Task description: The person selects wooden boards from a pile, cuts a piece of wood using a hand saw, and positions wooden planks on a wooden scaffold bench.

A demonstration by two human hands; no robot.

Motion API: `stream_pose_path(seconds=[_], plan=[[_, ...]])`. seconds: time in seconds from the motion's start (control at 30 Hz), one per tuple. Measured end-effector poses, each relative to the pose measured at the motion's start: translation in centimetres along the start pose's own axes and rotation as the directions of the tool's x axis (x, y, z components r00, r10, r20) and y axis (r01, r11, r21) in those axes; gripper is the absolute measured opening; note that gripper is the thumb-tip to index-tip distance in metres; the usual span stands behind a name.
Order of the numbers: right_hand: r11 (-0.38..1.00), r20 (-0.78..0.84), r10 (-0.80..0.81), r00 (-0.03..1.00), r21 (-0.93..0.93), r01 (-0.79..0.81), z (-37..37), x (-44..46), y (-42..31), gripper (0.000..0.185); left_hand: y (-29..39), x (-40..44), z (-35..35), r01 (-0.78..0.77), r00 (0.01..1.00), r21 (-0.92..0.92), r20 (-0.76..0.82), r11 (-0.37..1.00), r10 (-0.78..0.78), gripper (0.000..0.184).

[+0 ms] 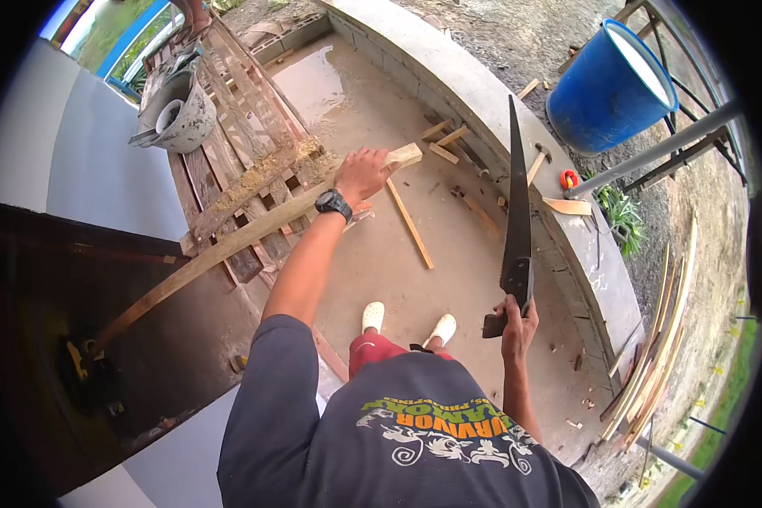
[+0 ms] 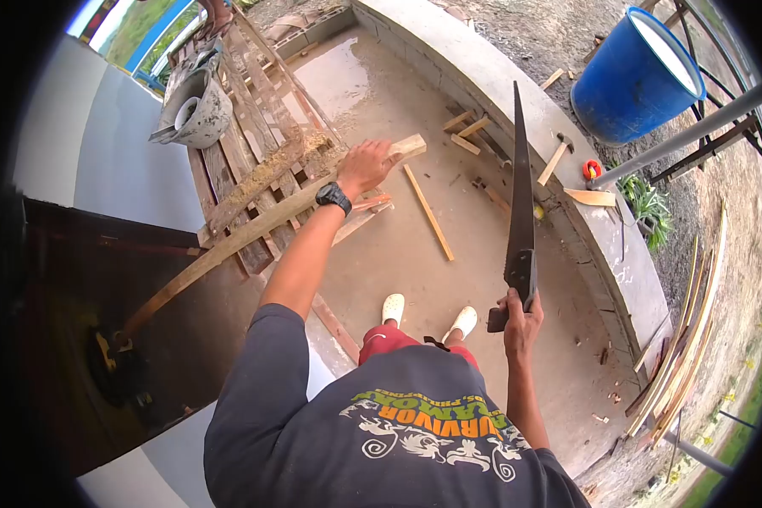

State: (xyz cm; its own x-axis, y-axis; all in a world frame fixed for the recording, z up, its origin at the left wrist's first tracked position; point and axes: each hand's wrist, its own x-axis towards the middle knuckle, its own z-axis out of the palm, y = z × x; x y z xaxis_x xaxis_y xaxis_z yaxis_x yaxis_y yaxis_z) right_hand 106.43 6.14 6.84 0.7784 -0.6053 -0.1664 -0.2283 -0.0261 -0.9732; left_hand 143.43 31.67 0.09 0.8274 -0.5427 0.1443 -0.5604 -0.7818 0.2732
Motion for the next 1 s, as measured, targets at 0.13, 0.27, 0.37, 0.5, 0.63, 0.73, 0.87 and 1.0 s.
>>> stream_pose_path(seconds=[0.13,0.27,0.37,0.5,0.63,0.73,0.87,1.0], plan=[[0.998,0.184,-0.002,0.983,-0.065,0.014,0.5,2.8,-2.0,0.043,0.5,1.4,-0.1,0.066,0.995,0.084,0.075,0.994,-0.072,0.055],[0.989,0.313,-0.082,0.946,-0.094,0.116,0.7,6.0,-2.4,0.06,2.1,3.1,-0.4,0.268,0.96,0.187,0.037,0.945,-0.279,0.061],[0.978,0.358,-0.145,0.922,-0.093,0.189,0.3,7.5,-2.1,0.062,1.1,4.3,0.1,0.361,0.928,0.216,0.014,0.907,-0.373,0.064],[0.958,0.397,-0.196,0.897,-0.118,0.261,-0.4,9.3,-2.2,0.061,-1.5,5.3,0.8,0.306,0.949,0.2,-0.149,0.931,-0.28,0.067],[0.955,0.48,-0.184,0.858,-0.118,0.271,0.7,11.3,-2.6,0.059,-2.9,6.4,1.0,0.381,0.922,0.249,-0.175,0.89,-0.346,0.065],[0.912,0.467,-0.304,0.831,-0.111,0.396,2.7,12.6,-2.0,0.059,-3.8,6.4,1.6,0.358,0.926,0.236,-0.216,0.903,-0.31,0.062],[0.875,0.413,-0.389,0.824,-0.113,0.47,8.6,16.2,-3.2,0.057,-2.5,5.8,0.3,0.332,0.939,0.213,-0.168,0.919,-0.3,0.06],[0.813,0.317,-0.533,0.785,-0.066,0.579,19.6,23.3,-3.6,0.055,-3.8,5.7,-0.1,0.228,0.966,0.179,-0.166,0.957,-0.199,0.059]])
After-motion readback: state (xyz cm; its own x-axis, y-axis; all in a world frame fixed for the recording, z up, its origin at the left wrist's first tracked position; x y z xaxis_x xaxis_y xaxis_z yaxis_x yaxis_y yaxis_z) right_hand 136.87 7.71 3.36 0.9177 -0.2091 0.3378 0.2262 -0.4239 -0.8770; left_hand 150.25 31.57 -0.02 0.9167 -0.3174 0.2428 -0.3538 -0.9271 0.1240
